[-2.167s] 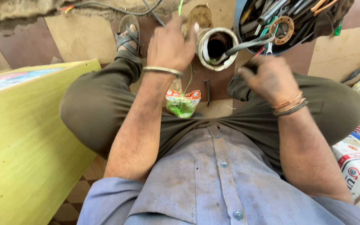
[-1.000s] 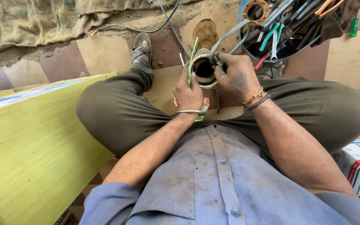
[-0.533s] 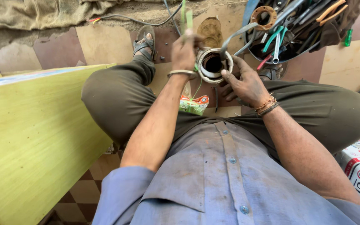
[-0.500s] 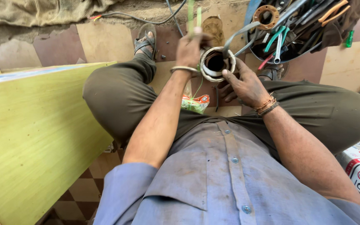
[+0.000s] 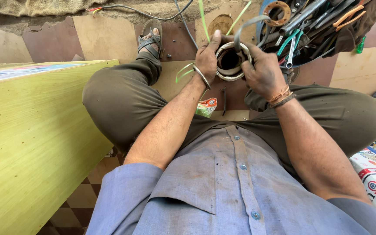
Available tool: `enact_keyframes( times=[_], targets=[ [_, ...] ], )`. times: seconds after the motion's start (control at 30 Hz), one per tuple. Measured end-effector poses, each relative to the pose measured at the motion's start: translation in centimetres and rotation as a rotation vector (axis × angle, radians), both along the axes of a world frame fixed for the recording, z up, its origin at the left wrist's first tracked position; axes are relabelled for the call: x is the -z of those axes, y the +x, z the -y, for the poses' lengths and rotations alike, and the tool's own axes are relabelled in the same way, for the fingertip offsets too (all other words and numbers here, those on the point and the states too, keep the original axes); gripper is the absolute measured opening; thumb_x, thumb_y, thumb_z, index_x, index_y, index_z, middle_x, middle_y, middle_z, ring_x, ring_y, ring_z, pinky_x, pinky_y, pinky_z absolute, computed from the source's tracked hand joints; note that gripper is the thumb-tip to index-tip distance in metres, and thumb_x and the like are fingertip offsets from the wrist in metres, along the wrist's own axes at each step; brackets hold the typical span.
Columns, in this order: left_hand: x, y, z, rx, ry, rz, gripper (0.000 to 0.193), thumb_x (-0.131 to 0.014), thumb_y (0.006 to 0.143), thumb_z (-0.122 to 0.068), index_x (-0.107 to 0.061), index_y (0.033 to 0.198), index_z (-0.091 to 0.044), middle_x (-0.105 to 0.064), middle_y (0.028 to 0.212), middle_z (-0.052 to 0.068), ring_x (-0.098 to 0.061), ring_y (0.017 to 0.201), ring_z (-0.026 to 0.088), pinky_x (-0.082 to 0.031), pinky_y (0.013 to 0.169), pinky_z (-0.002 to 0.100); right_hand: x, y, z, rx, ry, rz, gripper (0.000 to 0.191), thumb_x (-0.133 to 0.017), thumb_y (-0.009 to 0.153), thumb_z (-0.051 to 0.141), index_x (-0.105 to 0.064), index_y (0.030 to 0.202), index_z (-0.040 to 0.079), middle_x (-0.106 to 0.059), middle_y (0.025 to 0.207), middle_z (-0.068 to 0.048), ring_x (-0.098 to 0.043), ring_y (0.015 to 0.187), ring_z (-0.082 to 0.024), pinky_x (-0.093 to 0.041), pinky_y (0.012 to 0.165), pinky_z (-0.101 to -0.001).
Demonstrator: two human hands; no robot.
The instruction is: The person sits on the floor repairing a submersible pump motor, threading green plastic wire through the pump housing and around its parts. They cut the wire with scissors, use a screwdriver on the housing, and handle the pump body and cable while fitting components together.
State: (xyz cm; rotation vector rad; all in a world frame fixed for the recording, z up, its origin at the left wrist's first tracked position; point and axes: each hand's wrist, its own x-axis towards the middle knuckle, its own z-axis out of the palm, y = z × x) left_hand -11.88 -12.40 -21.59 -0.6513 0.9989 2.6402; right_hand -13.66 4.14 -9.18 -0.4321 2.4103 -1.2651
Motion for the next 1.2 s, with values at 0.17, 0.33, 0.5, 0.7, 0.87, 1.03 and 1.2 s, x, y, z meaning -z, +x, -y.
enact_keyframes(
  times=[0.17, 0.33, 0.5, 0.7, 0.87, 1.03, 1.2],
  targets=[
    [-0.1, 1.3, -1.4, -0.21, -0.013, -0.027, 0.049, -0.04, 0.117, -0.036, -0.069, 0.118, 0.004, -0.075, 0.107, 0.014, -0.072, 0.097, 0.02, -0.059, 0.093, 0.036, -0.2, -2.5, 0.0, -0.058, 0.061, -0.071, 0.035, -0.062, 0.095, 0.001, -0.07, 0.129, 0.001, -0.07, 0.085, -0.022, -0.069, 0.073, -0.032, -0.054, 0.066, -0.038],
    [-1.2, 2.8, -3.8, -0.385, 0.188, 0.167, 0.051, -0.036, 0.117, -0.038, -0.066, 0.124, 0.002, -0.07, 0.12, 0.015, -0.067, 0.11, 0.025, -0.054, 0.102, 0.039, -0.1, -4.4, -1.0, -0.257, 0.1, -0.314, 0.034, -0.066, 0.092, -0.002, -0.074, 0.124, 0.005, -0.071, 0.091, -0.018, -0.069, 0.082, -0.037, -0.054, 0.071, -0.0433],
    [-3.4, 3.0, -3.4, -0.293, 0.237, 0.09, 0.057, -0.031, 0.115, -0.041, -0.065, 0.126, 0.004, -0.069, 0.124, 0.017, -0.068, 0.114, 0.026, -0.054, 0.106, 0.039, -0.1, -3.9, -2.0, -0.303, 0.274, -0.36, 0.052, -0.068, 0.079, -0.004, -0.08, 0.125, 0.016, -0.067, 0.082, -0.014, -0.066, 0.078, -0.035, -0.053, 0.067, -0.0429],
    [-3.4, 0.0, -0.2, 0.034, -0.056, -0.037, 0.072, -0.027, 0.113, -0.046, -0.073, 0.11, 0.009, -0.077, 0.103, 0.018, -0.073, 0.096, 0.025, -0.058, 0.096, 0.039, 2.0, 0.6, -0.8, 0.394, -0.39, -0.04, 0.025, -0.06, 0.116, 0.02, -0.069, 0.128, 0.0, -0.069, 0.112, -0.009, -0.068, 0.102, -0.015, -0.057, 0.09, -0.0283],
    [-2.2, -0.1, -0.1, 0.071, -0.072, -0.053, 0.077, -0.024, 0.114, -0.049, -0.075, 0.106, 0.009, -0.077, 0.097, 0.016, -0.071, 0.091, 0.022, -0.057, 0.093, 0.034, 5.6, 2.8, 3.1, 0.53, -0.713, 0.099, 0.035, -0.047, 0.116, 0.028, -0.06, 0.13, -0.002, -0.07, 0.119, -0.006, -0.065, 0.111, -0.012, -0.052, 0.102, -0.0272],
    [-1.4, 0.3, -1.0, -0.03, -0.164, 0.016, 0.067, -0.03, 0.115, -0.043, -0.074, 0.107, 0.007, -0.077, 0.101, 0.013, -0.069, 0.095, 0.02, -0.055, 0.096, 0.034, 6.4, 1.8, 4.0, 0.613, -0.664, -0.005, 0.042, -0.042, 0.117, 0.027, -0.069, 0.121, -0.004, -0.07, 0.115, -0.007, -0.065, 0.109, -0.012, -0.052, 0.1, -0.0276],
    [-0.7, 1.0, -2.9, -0.301, 0.014, 0.139, 0.059, -0.032, 0.118, -0.036, -0.074, 0.11, 0.004, -0.075, 0.105, 0.014, -0.068, 0.1, 0.022, -0.053, 0.099, 0.035, 5.8, 0.1, 2.3, 0.478, -0.581, 0.048, 0.044, -0.044, 0.117, 0.027, -0.074, 0.118, -0.005, -0.072, 0.113, -0.009, -0.066, 0.107, -0.013, -0.052, 0.096, -0.0269]
  ],
)
